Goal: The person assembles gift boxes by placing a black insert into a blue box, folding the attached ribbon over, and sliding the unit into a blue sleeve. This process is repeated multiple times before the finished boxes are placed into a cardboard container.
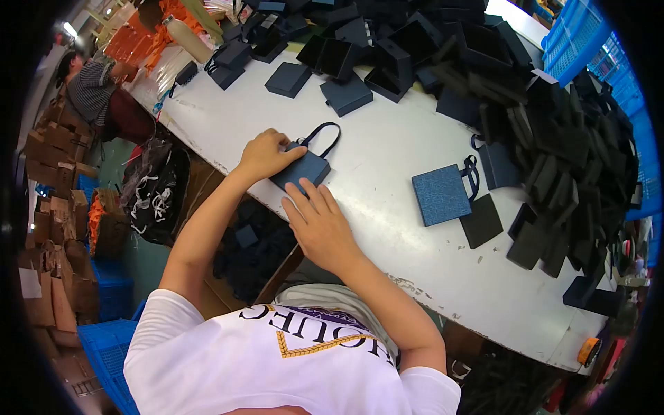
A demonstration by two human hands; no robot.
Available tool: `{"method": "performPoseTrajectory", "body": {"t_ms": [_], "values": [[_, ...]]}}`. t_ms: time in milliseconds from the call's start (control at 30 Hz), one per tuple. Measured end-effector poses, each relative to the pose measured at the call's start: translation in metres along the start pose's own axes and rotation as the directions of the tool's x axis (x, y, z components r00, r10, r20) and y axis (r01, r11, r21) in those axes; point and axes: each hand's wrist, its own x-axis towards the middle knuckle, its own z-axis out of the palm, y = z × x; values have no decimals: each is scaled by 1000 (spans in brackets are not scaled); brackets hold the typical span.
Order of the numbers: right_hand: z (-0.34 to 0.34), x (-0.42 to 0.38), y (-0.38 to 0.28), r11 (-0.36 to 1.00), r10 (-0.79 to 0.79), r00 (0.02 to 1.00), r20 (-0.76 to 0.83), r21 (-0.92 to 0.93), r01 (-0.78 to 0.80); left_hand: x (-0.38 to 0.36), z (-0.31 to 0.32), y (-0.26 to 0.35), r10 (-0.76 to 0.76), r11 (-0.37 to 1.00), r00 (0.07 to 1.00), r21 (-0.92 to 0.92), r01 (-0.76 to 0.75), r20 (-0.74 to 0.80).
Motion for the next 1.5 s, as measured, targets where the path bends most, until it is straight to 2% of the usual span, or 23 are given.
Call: {"method": "performPoseTrajectory", "body": {"t_ms": [67, 167, 267, 367, 467, 500, 533, 567, 600, 700, 767, 800, 833, 900, 933, 1033, 1133, 1233, 1267, 1300, 1367, 1433, 1500], "values": [[20, -1, 4, 1000, 16, 998, 62, -4, -16, 7, -3, 10, 45, 998, 999, 54, -44, -8], [35, -4, 17, 999, -1, 993, 120, -40, 6, 17, 11, 13, 147, 985, 939, -39, -167, -310], [35, -4, 17, 999, -2, 992, 127, -43, 7, 26, 2, 32, 162, 986, 960, 65, -151, -230], [35, -2, 12, 999, 2, 992, 125, -53, 5, 41, 9, 43, 256, 932, 961, 290, -217, -104], [34, -4, 6, 998, -12, 990, 141, -54, 20, 55, 17, 44, 287, 943, 955, 195, -268, -77], [35, -6, 5, 998, -19, 990, 142, -57, 27, 53, 12, 46, 292, 951, 952, -79, -299, -89], [35, -8, 3, 998, -23, 990, 142, -60, 32, 48, 0, 47, 296, 886, 950, -345, -311, -99], [34, -10, 1, 997, -8, 990, 139, -70, 18, 41, -10, 46, 295, 755, 950, -584, -299, -104], [32, -12, -3, 997, 5, 990, 140, -77, 6, 34, -16, 38, 315, 564, 944, -779, -273, -103], [30, -12, -13, 994, 56, 992, 110, -101, -45, -22, -36, 20, 381, 583, 891, -685, -437, -245], [31, -13, -15, 993, 78, 992, 95, -101, -68, -60, -22, 5, 371, 759, 845, -399, -515, -385], [32, -13, -15, 993, 80, 992, 95, -92, -71, -74, -7, -1, 328, 850, 869, -285, -443, -371], [33, -13, -15, 994, 82, 992, 96, -82, -75, -84, 6, -2, 285, 888, 896, -258, -380, -340], [30, -14, -13, 998, 38, 995, 95, 37, -41, -97, 13, 5, 104, 811, 990, -568, -138, -92], [28, -14, -11, 995, 15, 995, 94, 94, -24, -98, 17, 3, 108, 823, 988, -547, -153, -114], [16, -18, 1, 883, -41, 997, 69, 469, 4, -90, 33, 3, 134, 930, 946, -293, -223, -295], [-11, 9, 19, 933, 100, 974, -205, 360, -20, -86, 28, 8, 122, 920, 974, -346, -182, -188], [-37, 27, 52, 959, 237, 912, -336, 234, -163, -87, 16, -11, 224, 843, 901, -390, -371, -372], [-44, 31, 63, 954, 278, 893, -353, 209, -215, -91, -1, -16, 263, 814, 860, -378, -441, -437], [-46, 35, 74, 947, 315, 886, -342, 173, -270, -97, -21, -16, 232, 783, 863, -440, -440, -450], [-44, 51, 97, 923, 384, 871, -306, 103, -370, -98, -48, -19, 295, 743, 819, -421, -520, -492], [-26, 73, 117, 907, 386, 884, -264, -67, -416, -93, -54, -28, 348, 807, 859, -346, -478, -375], [-4, 96, 137, 865, 394, 882, -259, -220, -451, -82, -32, -48, 396, 863, 878, -219, -456, -268]]}}
